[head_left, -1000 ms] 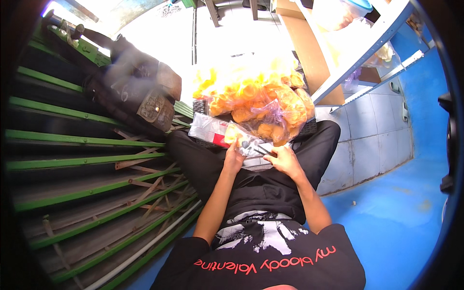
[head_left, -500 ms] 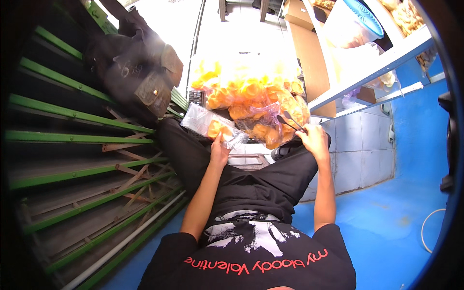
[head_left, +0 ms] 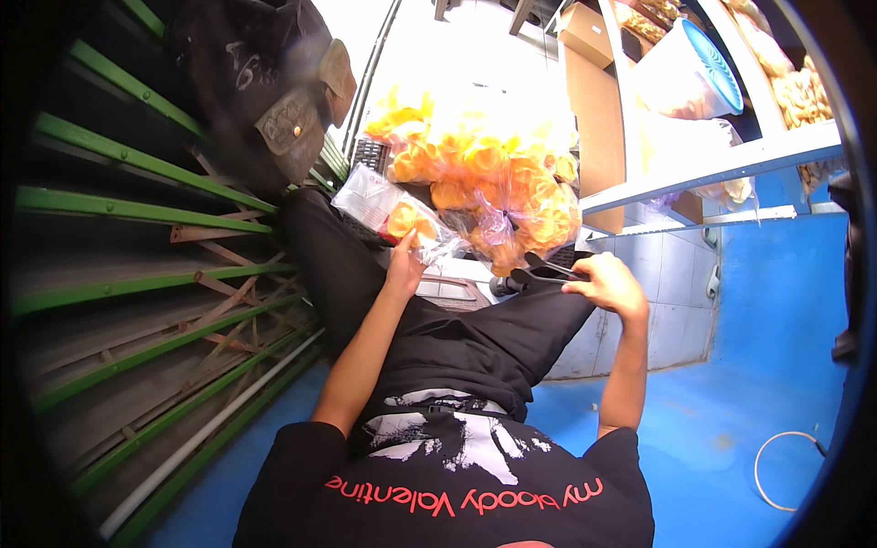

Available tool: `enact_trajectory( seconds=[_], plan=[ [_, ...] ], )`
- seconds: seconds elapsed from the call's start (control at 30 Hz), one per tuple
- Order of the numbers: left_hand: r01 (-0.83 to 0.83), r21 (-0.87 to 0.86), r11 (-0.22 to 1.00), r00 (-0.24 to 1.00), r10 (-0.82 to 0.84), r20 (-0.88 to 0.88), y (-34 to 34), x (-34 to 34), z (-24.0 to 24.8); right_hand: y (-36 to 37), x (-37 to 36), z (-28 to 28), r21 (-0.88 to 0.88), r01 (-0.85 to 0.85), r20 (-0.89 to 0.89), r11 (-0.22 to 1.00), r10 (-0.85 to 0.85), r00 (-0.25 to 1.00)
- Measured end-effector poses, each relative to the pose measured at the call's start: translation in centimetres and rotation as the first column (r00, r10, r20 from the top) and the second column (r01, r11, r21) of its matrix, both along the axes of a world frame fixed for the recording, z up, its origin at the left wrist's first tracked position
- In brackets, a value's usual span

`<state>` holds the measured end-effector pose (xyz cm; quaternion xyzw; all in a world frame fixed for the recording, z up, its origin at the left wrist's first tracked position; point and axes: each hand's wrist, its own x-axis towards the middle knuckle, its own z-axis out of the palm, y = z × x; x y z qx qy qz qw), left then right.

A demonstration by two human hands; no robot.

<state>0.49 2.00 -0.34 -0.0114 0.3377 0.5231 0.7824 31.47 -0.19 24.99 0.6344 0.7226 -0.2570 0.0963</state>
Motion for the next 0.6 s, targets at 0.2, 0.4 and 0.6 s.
enact_trajectory(
  seconds=[0.2,0.4,0.6],
  plan=[
    [0.034,-0.044,0.998,0.999,-0.035,-0.029,0.3,0.4,-0.5,4.9,0.4,-1.7,0.513,-0.079,0.154,0.855,-0.001,0.988],
    [-0.002,-0.056,0.998,0.998,-0.001,-0.062,-0.3,-0.4,-0.7,6.2,-6.2,-8.7,0.451,-0.292,0.201,0.843,0.223,0.954],
    [0.017,-0.011,1.000,0.998,-0.017,-0.054,0.0,-0.5,-1.4,5.9,-6.6,-8.2,0.121,-0.239,0.003,0.963,0.241,0.971]
  ],
)
